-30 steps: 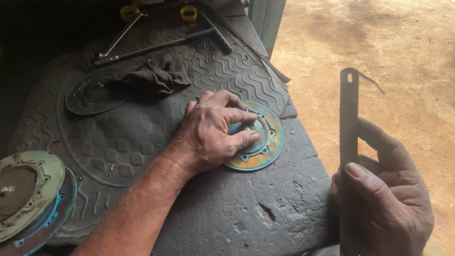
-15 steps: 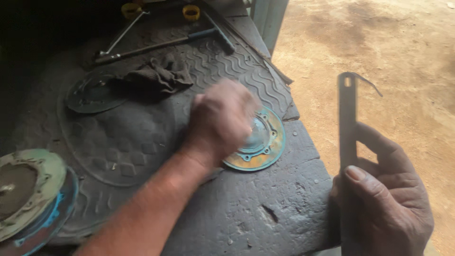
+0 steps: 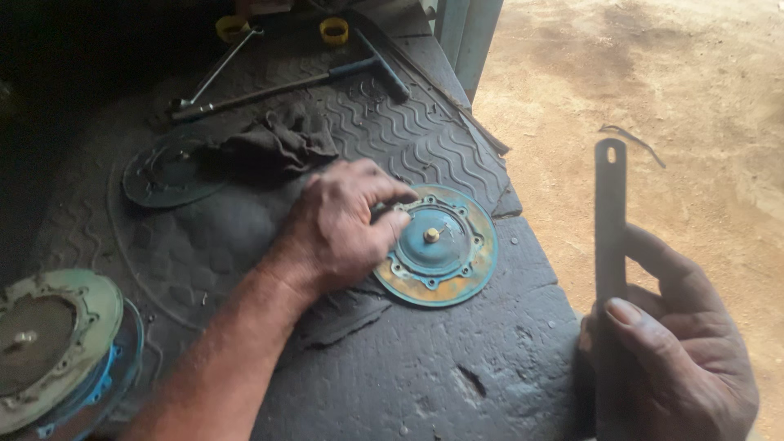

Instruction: The person holds a circular metal part on a workbench and uses a metal file to smooth its edges. The person rotates the part and files different sections repeatedly.

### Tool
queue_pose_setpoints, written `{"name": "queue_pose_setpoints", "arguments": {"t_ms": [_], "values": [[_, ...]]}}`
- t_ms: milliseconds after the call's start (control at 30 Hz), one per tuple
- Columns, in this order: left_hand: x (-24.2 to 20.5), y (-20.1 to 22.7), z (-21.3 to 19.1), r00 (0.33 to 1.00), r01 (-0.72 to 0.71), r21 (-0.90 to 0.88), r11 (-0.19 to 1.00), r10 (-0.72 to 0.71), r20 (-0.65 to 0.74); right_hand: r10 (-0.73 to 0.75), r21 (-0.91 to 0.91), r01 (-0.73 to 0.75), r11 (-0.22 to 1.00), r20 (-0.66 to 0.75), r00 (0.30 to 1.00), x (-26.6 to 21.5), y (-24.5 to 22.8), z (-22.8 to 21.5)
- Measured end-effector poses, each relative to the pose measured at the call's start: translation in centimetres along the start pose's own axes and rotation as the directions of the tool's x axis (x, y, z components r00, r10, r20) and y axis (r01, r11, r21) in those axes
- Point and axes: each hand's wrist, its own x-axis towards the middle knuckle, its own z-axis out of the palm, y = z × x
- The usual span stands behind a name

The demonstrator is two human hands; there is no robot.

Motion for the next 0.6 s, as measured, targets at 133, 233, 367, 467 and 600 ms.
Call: {"name": "queue_pose_setpoints", "arguments": {"t_ms": [133, 233, 367, 467, 600], "values": [[0.1, 0.5, -0.2, 0.997, -0.001, 0.077, 0.997, -0.005, 0.075, 0.042, -0.055, -0.038, 0.998, 0.072, 0.997, 0.6, 0.2, -1.2], [0.3, 0.2, 0.4, 0.998, 0.039, 0.048, 0.998, -0.041, 0.043, 0.064, -0.107, -0.054, 0.993, 0.092, 0.994, 0.8, 0.7, -2.3], [0.3, -0.1, 0.8, 0.995, -0.099, 0.199, 0.975, 0.102, -0.004, 0.099, -0.165, -0.088, 0.982, 0.061, 0.993, 1.1, 1.0, -3.1], [0.2, 0.0, 1.5, 0.984, -0.159, 0.365, 0.917, 0.177, -0.015, 0.102, -0.164, -0.089, 0.983, 0.078, 0.992, 1.1, 0.9, -3.0], [0.4, -0.3, 1.5, 0.998, -0.027, 0.454, 0.891, 0.051, -0.041, 0.088, -0.110, -0.078, 0.991, 0.088, 0.992, 1.0, 0.6, -2.8]]}}
